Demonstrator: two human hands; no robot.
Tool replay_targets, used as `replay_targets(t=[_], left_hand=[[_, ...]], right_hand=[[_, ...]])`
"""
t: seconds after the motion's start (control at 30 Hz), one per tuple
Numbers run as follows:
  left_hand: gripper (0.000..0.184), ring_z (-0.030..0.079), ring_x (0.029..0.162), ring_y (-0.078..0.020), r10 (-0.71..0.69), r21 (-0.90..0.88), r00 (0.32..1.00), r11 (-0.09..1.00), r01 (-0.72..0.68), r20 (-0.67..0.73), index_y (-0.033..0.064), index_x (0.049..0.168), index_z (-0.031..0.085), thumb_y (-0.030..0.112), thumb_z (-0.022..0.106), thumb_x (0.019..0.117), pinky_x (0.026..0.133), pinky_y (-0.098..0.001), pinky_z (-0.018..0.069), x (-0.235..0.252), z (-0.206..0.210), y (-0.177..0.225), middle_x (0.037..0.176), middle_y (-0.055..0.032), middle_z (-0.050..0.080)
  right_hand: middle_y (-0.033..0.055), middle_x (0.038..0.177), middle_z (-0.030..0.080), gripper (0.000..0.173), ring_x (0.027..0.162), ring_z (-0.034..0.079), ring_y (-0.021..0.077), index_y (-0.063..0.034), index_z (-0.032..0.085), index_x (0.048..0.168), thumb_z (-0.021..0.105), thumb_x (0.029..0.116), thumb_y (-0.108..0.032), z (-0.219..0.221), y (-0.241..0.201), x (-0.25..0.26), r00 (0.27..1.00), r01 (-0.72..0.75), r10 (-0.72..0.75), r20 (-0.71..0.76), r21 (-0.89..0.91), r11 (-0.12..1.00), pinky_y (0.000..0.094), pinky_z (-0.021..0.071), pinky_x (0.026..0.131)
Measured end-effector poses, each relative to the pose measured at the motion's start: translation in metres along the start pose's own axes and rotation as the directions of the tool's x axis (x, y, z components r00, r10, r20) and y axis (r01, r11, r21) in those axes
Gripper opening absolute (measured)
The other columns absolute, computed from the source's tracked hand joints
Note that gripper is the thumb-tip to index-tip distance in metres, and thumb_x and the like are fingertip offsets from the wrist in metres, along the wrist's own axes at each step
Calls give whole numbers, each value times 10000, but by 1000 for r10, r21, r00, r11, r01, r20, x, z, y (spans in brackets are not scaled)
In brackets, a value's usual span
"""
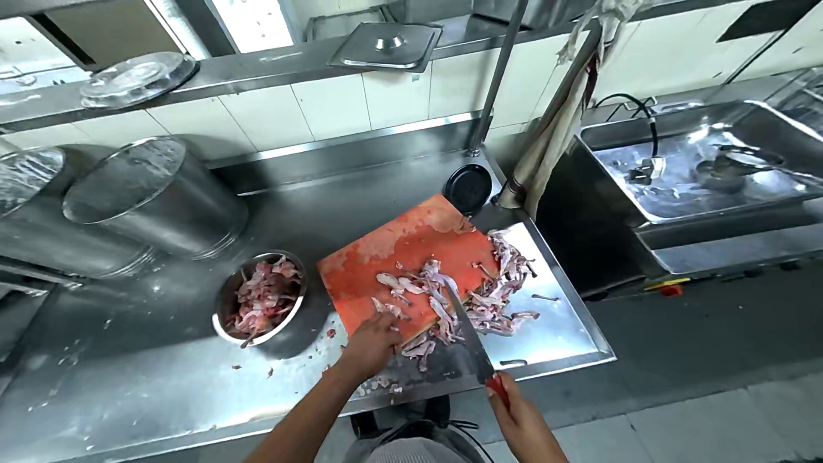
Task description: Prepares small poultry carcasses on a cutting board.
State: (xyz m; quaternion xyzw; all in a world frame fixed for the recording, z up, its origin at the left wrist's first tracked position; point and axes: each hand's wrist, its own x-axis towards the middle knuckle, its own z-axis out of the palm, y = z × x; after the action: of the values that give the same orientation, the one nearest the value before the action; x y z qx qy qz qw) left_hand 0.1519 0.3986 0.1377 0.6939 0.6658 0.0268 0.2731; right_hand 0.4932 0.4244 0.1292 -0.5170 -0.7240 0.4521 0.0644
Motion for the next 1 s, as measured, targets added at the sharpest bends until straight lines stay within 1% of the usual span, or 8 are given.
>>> replay_targets(t=[0.07, 0.13, 0.17, 0.3, 0.4, 0.53, 0.73, 1.0], left_hand=[[223, 636, 1192, -230, -102, -168, 965, 984, 62, -241, 132, 1105, 784, 228, 607, 1011, 1065, -410, 518, -2, 2, 2, 1259, -99, 671], [198, 692, 981, -166, -300, -404, 841, 908, 108, -449, 123, 1099, 801, 194, 656, 984, 918, -352, 596, -4, -5, 1, 1136, -92, 697], [184, 708, 893, -141, -407, -520, 779, 845, 123, -477, 110, 1089, 799, 182, 678, 971, 843, -333, 618, -5, -10, -3, 1083, -75, 720], [145, 758, 794, -160, -704, -839, 658, 506, 200, -268, 38, 1066, 751, 120, 683, 967, 778, -366, 661, -18, -17, -29, 949, -75, 766], [150, 757, 763, -166, -758, -844, 608, 470, 258, -236, 23, 1054, 725, 130, 672, 963, 759, -374, 664, -30, -3, -39, 915, -80, 759], [181, 759, 798, -147, -749, -764, 621, 535, 359, -232, 29, 1099, 709, 162, 629, 1005, 791, -363, 662, -42, 5, -37, 937, -69, 756], [234, 732, 906, -185, -683, -536, 692, 685, 493, -235, 66, 1115, 736, 158, 549, 1010, 889, -414, 607, -44, 8, -39, 993, -81, 747], [226, 717, 983, -232, -686, -517, 714, 666, 538, -141, 69, 1124, 730, 172, 575, 996, 934, -456, 573, -37, -10, -39, 1030, -101, 742]], right_hand=[[142, 862, 685, 376, 753, 693, 296, -53, 542, 1347, 496, 1067, -299, 8, -14, 10, 998, 5, -4, 66, -6, 1000, 524, 573, 699], [154, 915, 690, 381, 814, 701, 307, -56, 538, 1354, 495, 1065, -300, 18, -33, 19, 987, 22, -22, 158, -1, 1000, 531, 577, 747], [155, 914, 689, 381, 817, 701, 308, -57, 537, 1350, 492, 1064, -305, 24, -42, 23, 980, 41, -41, 195, 1, 999, 530, 576, 752], [153, 941, 696, 394, 853, 705, 319, -81, 532, 1362, 480, 1069, -339, 45, -85, 38, 952, 78, -71, 299, -14, 997, 538, 572, 788], [162, 993, 700, 413, 919, 713, 335, -99, 500, 1392, 461, 1071, -356, 54, -110, 48, 918, 103, -53, 394, -106, 989, 546, 571, 829], [186, 1042, 705, 429, 969, 713, 369, -113, 466, 1433, 458, 1074, -348, 67, -120, 53, 861, 126, 2, 508, -218, 968, 575, 566, 851], [175, 1096, 705, 366, 964, 728, 385, -171, 497, 1390, 384, 1080, -328, 73, -128, 47, 927, 71, 139, 348, -528, 846, 576, 592, 792], [154, 1029, 722, 351, 956, 731, 359, -151, 490, 1376, 428, 1071, -315, 65, -127, 49, 921, -20, 205, 331, -485, 874, 555, 585, 814]])
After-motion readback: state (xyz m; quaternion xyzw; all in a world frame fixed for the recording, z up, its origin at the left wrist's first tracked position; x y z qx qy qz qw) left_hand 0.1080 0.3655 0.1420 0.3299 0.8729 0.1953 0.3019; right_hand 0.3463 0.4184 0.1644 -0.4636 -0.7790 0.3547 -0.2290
